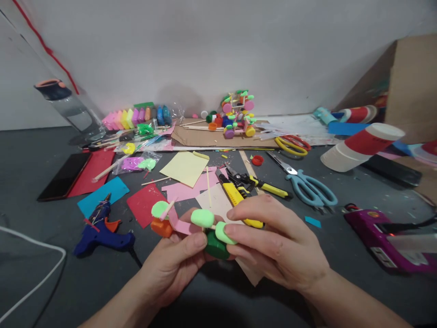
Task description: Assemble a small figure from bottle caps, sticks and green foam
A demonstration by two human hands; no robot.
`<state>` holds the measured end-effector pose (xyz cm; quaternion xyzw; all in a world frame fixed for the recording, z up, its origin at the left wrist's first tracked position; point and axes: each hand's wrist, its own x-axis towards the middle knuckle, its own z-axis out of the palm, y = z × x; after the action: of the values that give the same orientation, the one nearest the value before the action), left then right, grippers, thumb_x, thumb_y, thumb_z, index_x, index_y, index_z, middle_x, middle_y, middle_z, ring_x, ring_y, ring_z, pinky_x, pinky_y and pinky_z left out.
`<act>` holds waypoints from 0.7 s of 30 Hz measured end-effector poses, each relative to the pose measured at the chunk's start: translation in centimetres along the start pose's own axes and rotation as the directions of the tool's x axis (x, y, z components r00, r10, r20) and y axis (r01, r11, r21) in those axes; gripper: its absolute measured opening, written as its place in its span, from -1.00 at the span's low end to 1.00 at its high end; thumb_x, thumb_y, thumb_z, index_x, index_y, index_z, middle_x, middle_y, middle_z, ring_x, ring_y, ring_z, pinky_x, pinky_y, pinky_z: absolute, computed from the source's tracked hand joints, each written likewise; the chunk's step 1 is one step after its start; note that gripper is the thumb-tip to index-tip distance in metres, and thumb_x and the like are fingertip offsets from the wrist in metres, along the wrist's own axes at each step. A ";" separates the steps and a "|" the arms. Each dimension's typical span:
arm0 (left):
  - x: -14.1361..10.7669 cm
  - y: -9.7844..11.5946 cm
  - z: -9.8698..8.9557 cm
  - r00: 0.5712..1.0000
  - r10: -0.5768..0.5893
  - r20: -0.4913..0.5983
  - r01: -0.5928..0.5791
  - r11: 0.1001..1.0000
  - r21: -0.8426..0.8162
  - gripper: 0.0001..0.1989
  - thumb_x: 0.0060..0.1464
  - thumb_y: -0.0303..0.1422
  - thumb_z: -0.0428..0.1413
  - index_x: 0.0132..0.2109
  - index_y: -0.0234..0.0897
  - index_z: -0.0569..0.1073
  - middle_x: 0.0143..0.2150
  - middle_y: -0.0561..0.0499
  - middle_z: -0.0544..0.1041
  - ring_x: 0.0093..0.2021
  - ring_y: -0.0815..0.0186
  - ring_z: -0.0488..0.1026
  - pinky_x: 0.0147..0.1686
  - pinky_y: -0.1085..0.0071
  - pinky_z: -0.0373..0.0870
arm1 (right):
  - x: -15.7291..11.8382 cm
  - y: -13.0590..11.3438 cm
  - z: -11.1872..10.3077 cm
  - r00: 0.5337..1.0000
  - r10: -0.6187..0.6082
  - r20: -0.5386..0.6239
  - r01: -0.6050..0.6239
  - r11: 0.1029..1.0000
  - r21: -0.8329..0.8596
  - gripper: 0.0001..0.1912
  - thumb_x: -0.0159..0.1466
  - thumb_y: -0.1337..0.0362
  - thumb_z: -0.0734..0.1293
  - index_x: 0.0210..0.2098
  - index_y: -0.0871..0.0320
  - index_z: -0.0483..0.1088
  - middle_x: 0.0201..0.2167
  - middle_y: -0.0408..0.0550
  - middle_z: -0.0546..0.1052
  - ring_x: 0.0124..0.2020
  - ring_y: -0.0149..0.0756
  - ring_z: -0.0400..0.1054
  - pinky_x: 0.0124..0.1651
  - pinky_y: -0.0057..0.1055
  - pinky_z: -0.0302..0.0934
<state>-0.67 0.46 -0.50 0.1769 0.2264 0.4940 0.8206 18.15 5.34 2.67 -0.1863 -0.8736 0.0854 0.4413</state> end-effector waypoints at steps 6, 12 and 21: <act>0.0 0.1 0.1 1.000 0.004 -0.004 -0.004 1.000 -0.004 -0.78 0.07 -0.36 0.30 -0.10 -0.18 0.58 -0.27 0.04 0.66 -0.13 0.21 0.61 0.04 0.26 0.49 | -0.2 0.2 0.3 0.999 -0.001 -0.040 0.004 0.996 0.086 -0.75 0.38 0.22 0.29 0.00 0.22 0.38 -0.11 0.09 0.53 -0.09 -0.30 0.45 -0.03 -0.35 0.39; -0.2 0.5 0.7 0.993 0.079 -0.089 -0.078 0.997 0.012 -0.56 -0.05 -0.37 0.39 0.01 -0.12 0.53 -0.19 0.05 0.67 -0.20 0.24 0.63 -0.15 0.32 0.59 | -0.5 0.6 0.5 0.976 0.174 -0.131 -0.182 0.982 -0.055 -0.77 0.39 0.21 0.23 -0.02 0.16 0.38 -0.11 0.03 0.52 -0.07 -0.26 0.45 -0.06 -0.32 0.38; 0.2 0.9 0.8 0.952 0.248 -0.179 -0.211 0.956 0.205 -0.73 -0.07 -0.38 0.39 -0.17 -0.19 0.60 -0.24 0.04 0.68 -0.19 0.25 0.63 -0.15 0.36 0.60 | -0.7 3.3 0.2 0.750 0.625 0.216 -0.364 0.663 -0.654 -0.80 0.25 0.22 0.39 -0.46 0.19 0.45 -0.47 0.01 0.50 -0.38 -0.13 0.42 -0.37 -0.32 0.15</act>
<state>-0.85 0.96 0.63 0.2259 0.3313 0.5787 0.7102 19.21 8.11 1.04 -0.5230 -0.8433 -0.0237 0.1216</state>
